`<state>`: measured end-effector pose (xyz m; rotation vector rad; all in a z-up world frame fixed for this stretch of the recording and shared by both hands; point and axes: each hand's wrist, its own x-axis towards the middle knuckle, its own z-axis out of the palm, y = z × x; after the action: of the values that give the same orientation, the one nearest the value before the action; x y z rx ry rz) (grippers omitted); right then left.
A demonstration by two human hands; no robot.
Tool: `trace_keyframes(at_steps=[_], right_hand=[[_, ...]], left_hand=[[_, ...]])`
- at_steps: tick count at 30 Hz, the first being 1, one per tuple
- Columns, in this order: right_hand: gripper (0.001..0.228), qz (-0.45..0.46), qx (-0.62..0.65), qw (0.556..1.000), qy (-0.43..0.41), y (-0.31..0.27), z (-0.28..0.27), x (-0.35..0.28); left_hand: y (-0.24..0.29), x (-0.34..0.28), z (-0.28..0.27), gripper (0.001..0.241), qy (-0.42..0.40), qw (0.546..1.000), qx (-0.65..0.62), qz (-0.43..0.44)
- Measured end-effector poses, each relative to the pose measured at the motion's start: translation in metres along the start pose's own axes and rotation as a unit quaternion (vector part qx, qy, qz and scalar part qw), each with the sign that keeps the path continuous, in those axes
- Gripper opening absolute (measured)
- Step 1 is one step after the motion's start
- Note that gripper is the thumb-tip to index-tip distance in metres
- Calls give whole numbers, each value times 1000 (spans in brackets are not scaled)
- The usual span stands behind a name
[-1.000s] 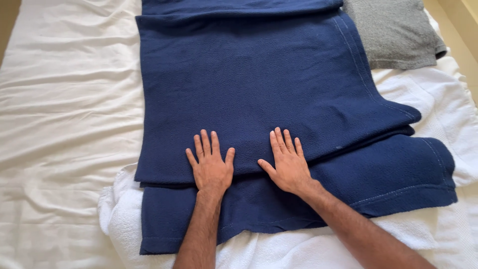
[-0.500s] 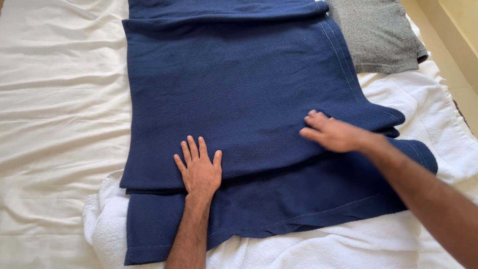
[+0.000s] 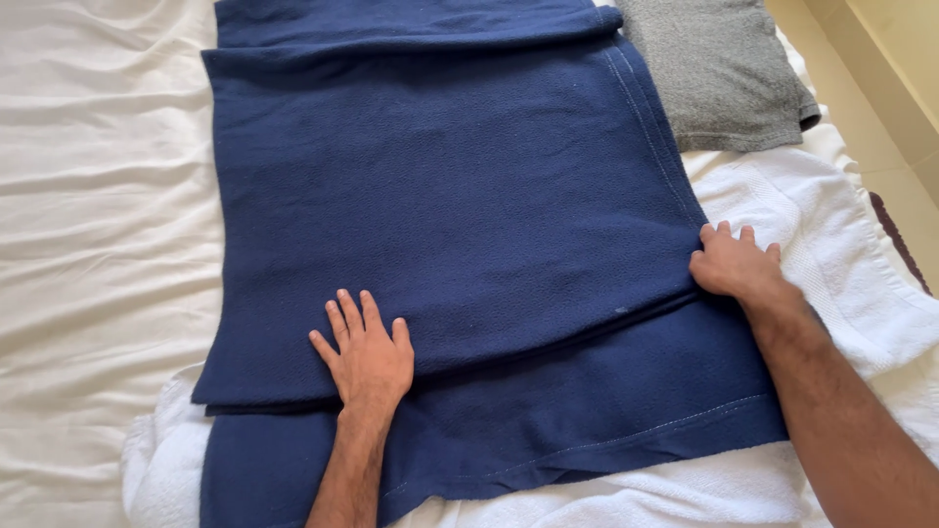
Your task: The person folds a large blue towel on a bed. They repeatedly fold the towel in half lengthwise and then widthwise, smoothing it out with their hands after each fold to create a compact, rectangular shape.
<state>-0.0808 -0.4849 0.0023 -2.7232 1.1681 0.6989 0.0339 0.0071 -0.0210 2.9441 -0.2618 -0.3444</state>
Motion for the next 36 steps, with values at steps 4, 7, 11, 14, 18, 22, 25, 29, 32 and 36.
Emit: trace_keyframes(at_steps=[4, 7, 11, 14, 18, 22, 25, 29, 32, 36], right_hand=[[59, -77, -49, 992, 88, -7, -2, -4], [62, -277, 118, 934, 192, -38, -22, -30], [60, -411, 66, 896, 155, -86, -32, -40], [64, -490, 33, 864, 112, -100, -18, -29], [68, -471, 12, 881, 46, -107, -1, -19], [71, -398, -3, 915, 68, -99, -6, -17], [77, -341, 14, 937, 69, -95, -10, -6], [83, -274, 44, 959, 56, -81, -4, 14], [87, -244, 65, 966, 57, -71, 0, 25], [90, -183, 90, 977, 56, -62, 1, 33]], left_hand=[[21, 0, -3, 68, 62, 997, 2, 40], [67, -2, -27, 63, 94, 985, -47, 135], [135, 24, -11, 62, 44, 960, -85, 263], [174, 48, 17, 62, 47, 948, -85, 303], [183, 57, 30, 61, 48, 942, -96, 319], [179, 50, 33, 62, 59, 947, -109, 297], [178, 47, 29, 64, 62, 960, -90, 257], [177, 44, 28, 67, 63, 972, -73, 216], [174, 39, 34, 68, 84, 974, -64, 201], [168, 27, 31, 69, 102, 973, -66, 198]])
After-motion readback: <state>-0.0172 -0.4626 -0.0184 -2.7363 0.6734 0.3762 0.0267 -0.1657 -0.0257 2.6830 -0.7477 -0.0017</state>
